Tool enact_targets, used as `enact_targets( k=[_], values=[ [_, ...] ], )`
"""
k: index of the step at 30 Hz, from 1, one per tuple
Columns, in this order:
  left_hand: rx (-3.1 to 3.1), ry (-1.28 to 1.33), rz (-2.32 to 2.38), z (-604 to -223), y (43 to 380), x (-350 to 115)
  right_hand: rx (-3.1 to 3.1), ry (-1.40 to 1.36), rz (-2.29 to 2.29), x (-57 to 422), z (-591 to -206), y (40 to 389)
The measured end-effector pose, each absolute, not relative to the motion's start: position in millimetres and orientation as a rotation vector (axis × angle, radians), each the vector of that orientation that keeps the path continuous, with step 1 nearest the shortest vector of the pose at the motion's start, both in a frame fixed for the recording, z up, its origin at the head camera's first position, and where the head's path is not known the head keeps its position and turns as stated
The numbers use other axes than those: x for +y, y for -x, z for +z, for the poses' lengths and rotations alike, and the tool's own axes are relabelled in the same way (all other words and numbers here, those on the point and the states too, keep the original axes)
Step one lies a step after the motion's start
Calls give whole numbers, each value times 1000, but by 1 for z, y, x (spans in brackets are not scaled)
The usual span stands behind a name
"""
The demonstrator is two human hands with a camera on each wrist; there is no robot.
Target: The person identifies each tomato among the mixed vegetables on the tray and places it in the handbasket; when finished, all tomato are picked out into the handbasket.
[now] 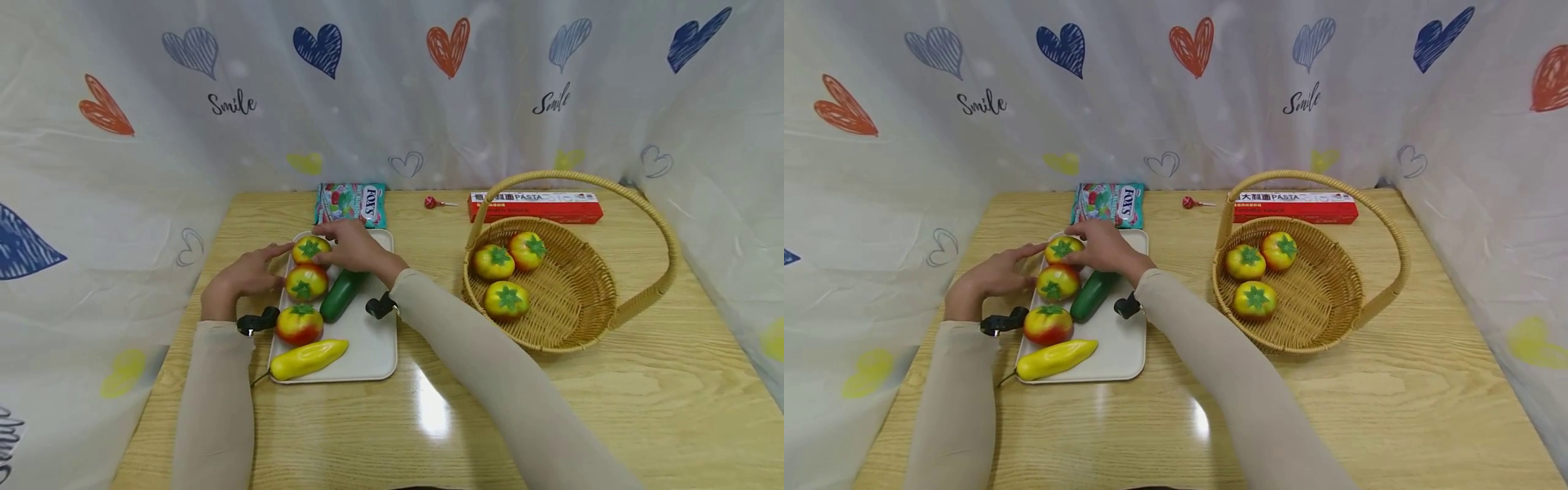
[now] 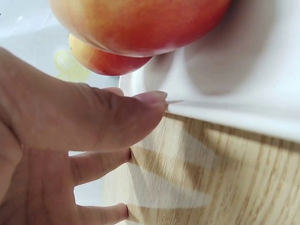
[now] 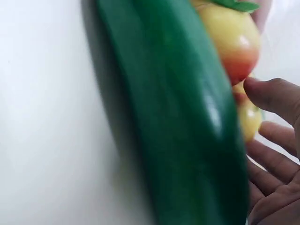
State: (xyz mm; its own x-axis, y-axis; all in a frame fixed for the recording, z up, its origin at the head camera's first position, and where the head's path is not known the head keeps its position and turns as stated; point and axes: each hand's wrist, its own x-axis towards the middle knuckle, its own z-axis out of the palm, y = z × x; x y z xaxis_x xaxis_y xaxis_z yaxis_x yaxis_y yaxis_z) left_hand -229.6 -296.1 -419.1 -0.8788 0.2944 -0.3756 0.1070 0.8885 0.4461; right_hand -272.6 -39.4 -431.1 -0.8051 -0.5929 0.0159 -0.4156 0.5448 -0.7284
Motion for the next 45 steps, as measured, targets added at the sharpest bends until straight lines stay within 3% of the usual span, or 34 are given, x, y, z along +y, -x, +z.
enact_targets(
  k=[9,17,31,39,45],
  values=[
    [2610,-272,589,-417,231,-295,2591,809,-1086,-39,-424,268],
    [2600,-257,585,-417,231,-296,2475,834,-1483,-3,-396,226],
    [2593,-270,597,-421,230,-296,2478,716,-1651,139,-382,112],
    [2596,-280,578,-422,230,-297,2734,527,-1543,230,-373,72],
    [2594,-283,570,-423,232,-298,2899,389,-1326,271,-374,56]
  ],
)
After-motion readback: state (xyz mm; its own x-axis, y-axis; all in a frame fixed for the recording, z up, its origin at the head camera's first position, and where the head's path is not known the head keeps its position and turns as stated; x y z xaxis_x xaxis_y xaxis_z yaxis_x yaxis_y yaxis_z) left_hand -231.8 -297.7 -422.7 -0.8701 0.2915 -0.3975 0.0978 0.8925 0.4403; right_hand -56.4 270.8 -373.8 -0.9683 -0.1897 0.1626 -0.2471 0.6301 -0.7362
